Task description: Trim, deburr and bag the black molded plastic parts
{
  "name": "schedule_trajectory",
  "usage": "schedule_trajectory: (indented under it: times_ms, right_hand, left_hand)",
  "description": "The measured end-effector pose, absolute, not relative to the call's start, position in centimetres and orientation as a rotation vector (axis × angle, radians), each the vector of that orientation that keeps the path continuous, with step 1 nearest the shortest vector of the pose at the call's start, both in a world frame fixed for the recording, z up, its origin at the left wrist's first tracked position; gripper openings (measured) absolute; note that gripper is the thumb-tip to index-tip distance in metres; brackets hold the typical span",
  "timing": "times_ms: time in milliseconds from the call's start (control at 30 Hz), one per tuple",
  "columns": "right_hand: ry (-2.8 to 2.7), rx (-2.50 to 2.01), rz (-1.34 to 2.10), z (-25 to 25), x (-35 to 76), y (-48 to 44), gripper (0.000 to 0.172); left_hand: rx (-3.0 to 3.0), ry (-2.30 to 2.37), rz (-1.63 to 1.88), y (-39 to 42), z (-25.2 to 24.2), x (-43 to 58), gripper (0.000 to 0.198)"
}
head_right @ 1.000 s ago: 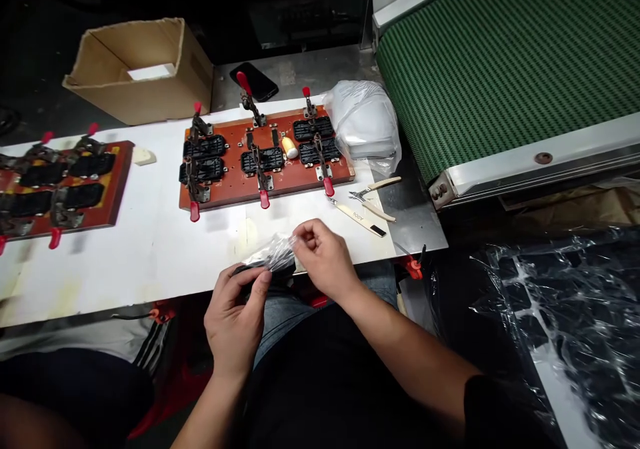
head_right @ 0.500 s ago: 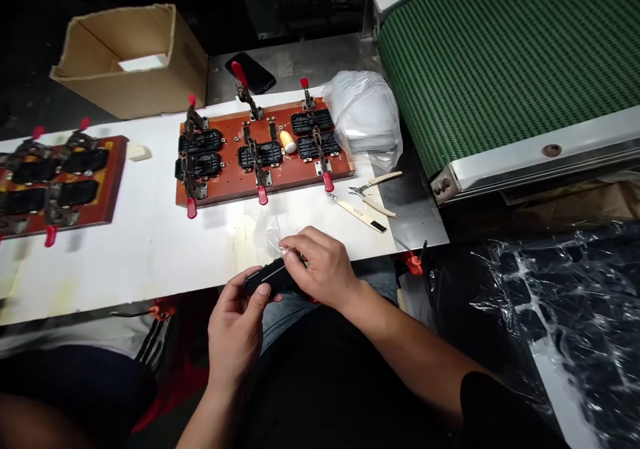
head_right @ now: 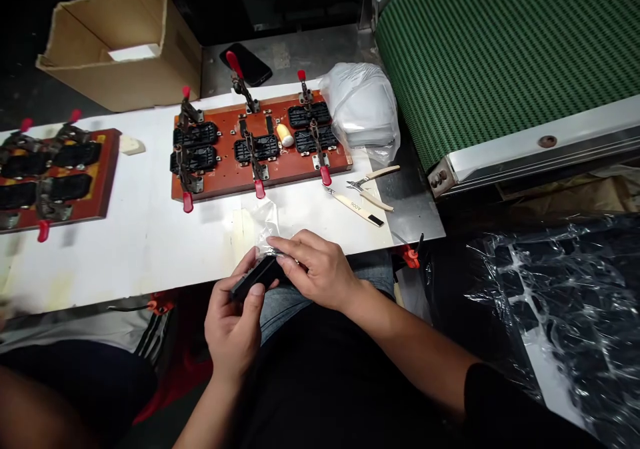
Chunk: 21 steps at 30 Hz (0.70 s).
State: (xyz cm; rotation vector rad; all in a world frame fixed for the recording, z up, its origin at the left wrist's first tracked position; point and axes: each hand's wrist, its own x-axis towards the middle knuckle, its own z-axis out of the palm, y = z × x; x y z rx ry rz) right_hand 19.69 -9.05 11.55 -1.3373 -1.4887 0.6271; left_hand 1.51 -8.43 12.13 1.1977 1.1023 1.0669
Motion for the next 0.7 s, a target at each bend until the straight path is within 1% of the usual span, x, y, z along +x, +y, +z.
schedule_trajectory:
  times_ms: [167,233,300,333,433,467,600,700]
  right_hand:
    - [-1.632,-1.152,0.677,11.5,19.8,-9.1,0.039]
    - [-1.68,-1.114,0.705,11.3,19.6,-9.2,0.04]
    - [-1.636,-1.191,0.708,11.0,19.2,-9.4,0.039]
    - [-1.586,-1.268,0.696,10.9,18.9,-9.5,0.035]
    - [-1.467,-1.432,0.678,10.9,17.8,-9.9,0.011]
    - [-1.477,-1.414,0.693,11.0,17.5,-9.9,0.008]
    - [-1.542,-1.231,0.795,11.4,17.1,-9.7,0.011]
    - [-1.517,-1.323,0.728,11.1,17.4,-9.5,0.013]
  left_hand:
    - [1.27,1.052,1.051,-8.6,11.7,1.2,0.015]
    - [1.197,1.097,1.08,-8.7,11.3,1.4,0.018]
    - [1.044,1.123,1.13,-8.8,10.9,2.0,0.021]
    - [0.965,1.121,1.154,-8.9,10.8,2.4,0.023]
    - [0.832,1.148,1.225,-8.9,10.9,3.5,0.025]
    - [0.81,1.176,1.244,-8.9,10.9,3.7,0.026]
    - [0.721,1.204,1.285,-8.8,11.4,4.0,0.027]
    - [0.707,1.179,1.339,-8.6,11.8,4.0,0.025]
